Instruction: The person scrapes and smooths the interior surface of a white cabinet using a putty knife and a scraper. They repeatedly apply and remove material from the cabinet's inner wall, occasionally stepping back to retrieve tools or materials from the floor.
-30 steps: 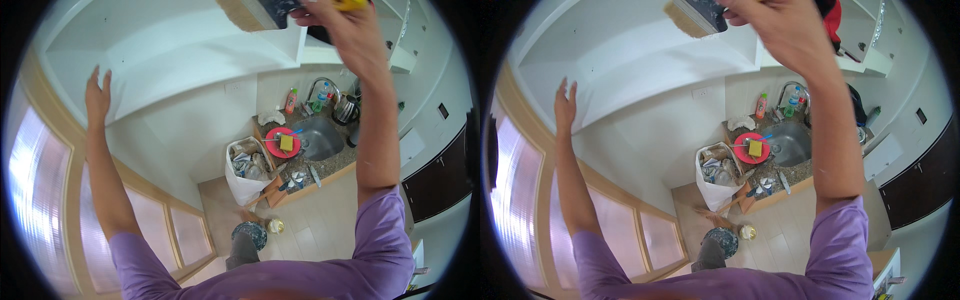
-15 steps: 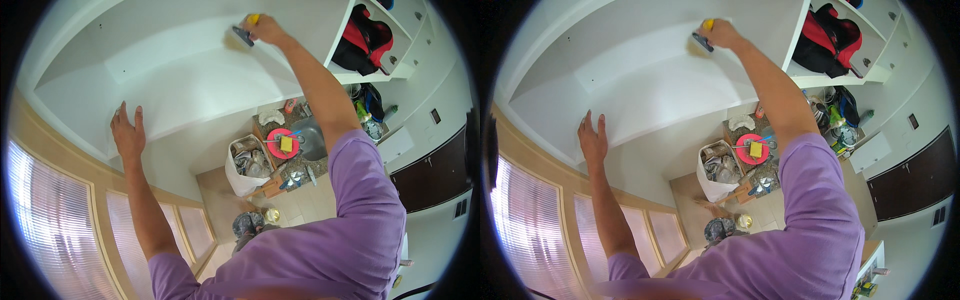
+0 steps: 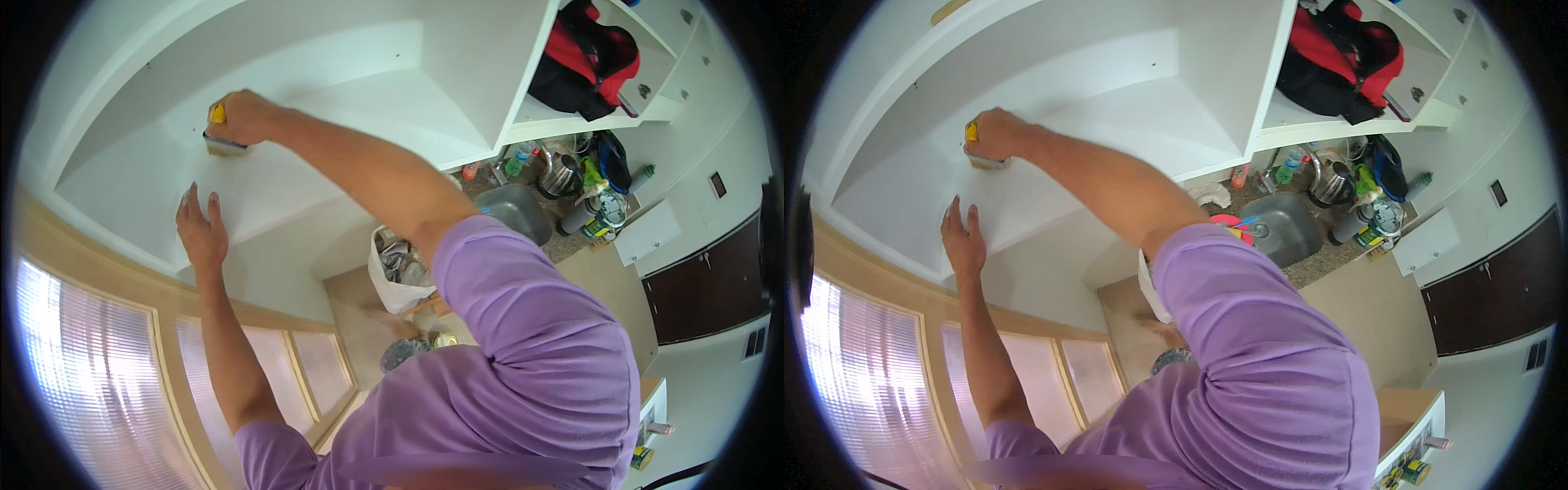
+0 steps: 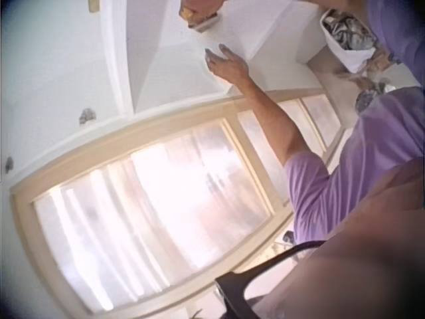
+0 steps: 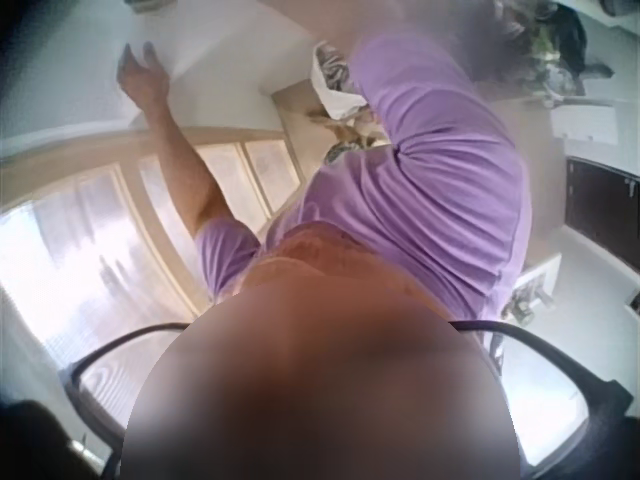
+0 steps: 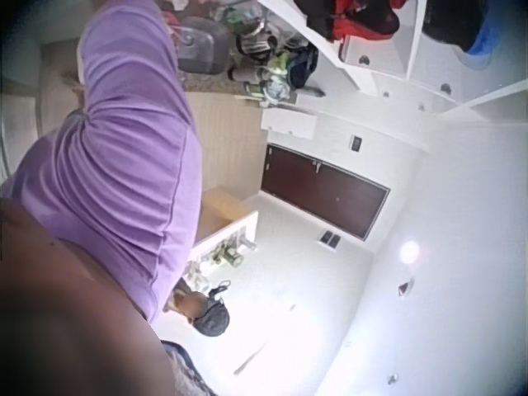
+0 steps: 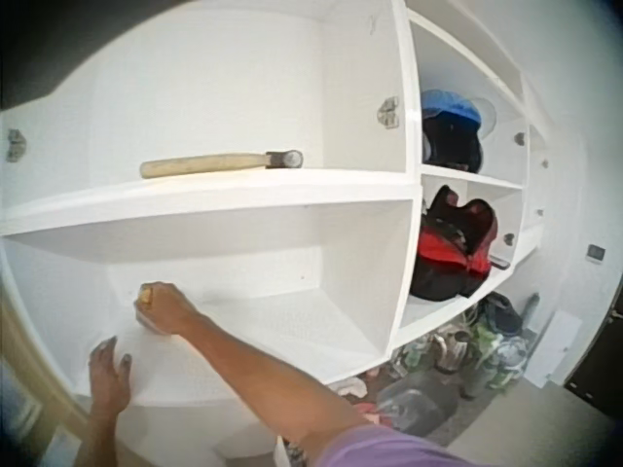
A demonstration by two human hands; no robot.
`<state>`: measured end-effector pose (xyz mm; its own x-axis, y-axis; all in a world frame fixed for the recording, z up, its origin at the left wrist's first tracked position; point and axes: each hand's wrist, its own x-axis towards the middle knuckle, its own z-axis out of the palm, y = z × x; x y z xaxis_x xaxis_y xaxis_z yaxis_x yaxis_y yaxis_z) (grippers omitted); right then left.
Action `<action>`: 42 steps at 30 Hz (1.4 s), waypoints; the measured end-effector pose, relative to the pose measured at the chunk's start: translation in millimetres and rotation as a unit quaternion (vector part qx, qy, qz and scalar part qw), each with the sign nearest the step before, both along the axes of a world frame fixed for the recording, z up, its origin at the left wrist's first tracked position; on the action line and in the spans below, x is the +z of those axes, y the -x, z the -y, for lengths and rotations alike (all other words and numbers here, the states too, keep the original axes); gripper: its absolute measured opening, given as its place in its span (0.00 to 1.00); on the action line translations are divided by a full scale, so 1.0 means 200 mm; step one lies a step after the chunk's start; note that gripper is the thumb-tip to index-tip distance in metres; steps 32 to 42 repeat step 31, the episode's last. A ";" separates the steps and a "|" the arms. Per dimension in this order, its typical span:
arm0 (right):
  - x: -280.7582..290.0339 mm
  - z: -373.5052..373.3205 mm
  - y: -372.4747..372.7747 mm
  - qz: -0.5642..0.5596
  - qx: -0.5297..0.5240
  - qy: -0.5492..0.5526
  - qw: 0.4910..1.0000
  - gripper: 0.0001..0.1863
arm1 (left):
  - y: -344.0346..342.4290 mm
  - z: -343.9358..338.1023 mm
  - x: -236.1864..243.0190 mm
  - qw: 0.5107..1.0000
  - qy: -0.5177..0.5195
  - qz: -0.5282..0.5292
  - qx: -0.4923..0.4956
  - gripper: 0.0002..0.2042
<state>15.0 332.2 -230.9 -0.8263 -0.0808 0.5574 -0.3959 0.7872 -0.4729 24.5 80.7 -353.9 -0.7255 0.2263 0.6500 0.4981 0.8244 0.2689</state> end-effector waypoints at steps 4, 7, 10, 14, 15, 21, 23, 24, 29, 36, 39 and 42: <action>0.07 -0.49 -0.17 0.013 -0.008 -0.024 1.000 0.14 | -0.01 0.03 -0.07 0.998 -0.015 -0.065 -0.002 0.24; 0.17 -0.91 -0.36 0.112 -0.307 -0.238 0.915 0.17 | -0.03 -0.06 -0.02 0.992 -0.027 -0.115 -0.039 0.22; -0.08 -0.83 -0.08 0.075 -0.225 -0.247 0.940 0.16 | -0.06 -0.03 -0.02 0.990 -0.049 -0.124 -0.045 0.20; -0.14 -0.18 0.33 0.023 -0.083 -0.243 0.966 0.17 | -0.05 -0.03 -0.03 0.987 -0.088 -0.118 -0.067 0.18; -0.13 -0.02 0.43 0.021 -0.053 -0.240 0.969 0.17 | -0.03 -0.04 -0.03 0.984 -0.092 -0.138 -0.068 0.16; 0.03 0.47 0.57 0.043 0.081 -0.074 0.993 0.18 | -0.02 0.03 -0.05 0.982 -0.104 -0.147 -0.063 0.16; 0.00 0.40 0.62 0.003 0.104 -0.069 0.992 0.17 | -0.01 0.00 -0.04 0.979 -0.122 -0.152 -0.068 0.16; -0.01 0.41 0.62 0.010 0.121 -0.090 0.988 0.17 | -0.01 0.01 -0.04 0.979 -0.119 -0.150 -0.066 0.16; 0.09 0.53 0.57 0.110 0.187 -0.084 0.973 0.17 | -0.01 0.08 -0.08 0.982 -0.115 -0.143 -0.044 0.16; -0.06 0.43 0.72 0.037 0.187 -0.074 0.979 0.14 | -0.01 0.04 -0.05 0.982 -0.121 -0.132 -0.062 0.17; -0.06 0.43 0.72 0.037 0.187 -0.074 0.979 0.14 | -0.01 0.04 -0.05 0.982 -0.121 -0.132 -0.062 0.17; -0.06 0.43 0.72 0.037 0.187 -0.074 0.979 0.14 | -0.01 0.04 -0.05 0.982 -0.121 -0.132 -0.062 0.17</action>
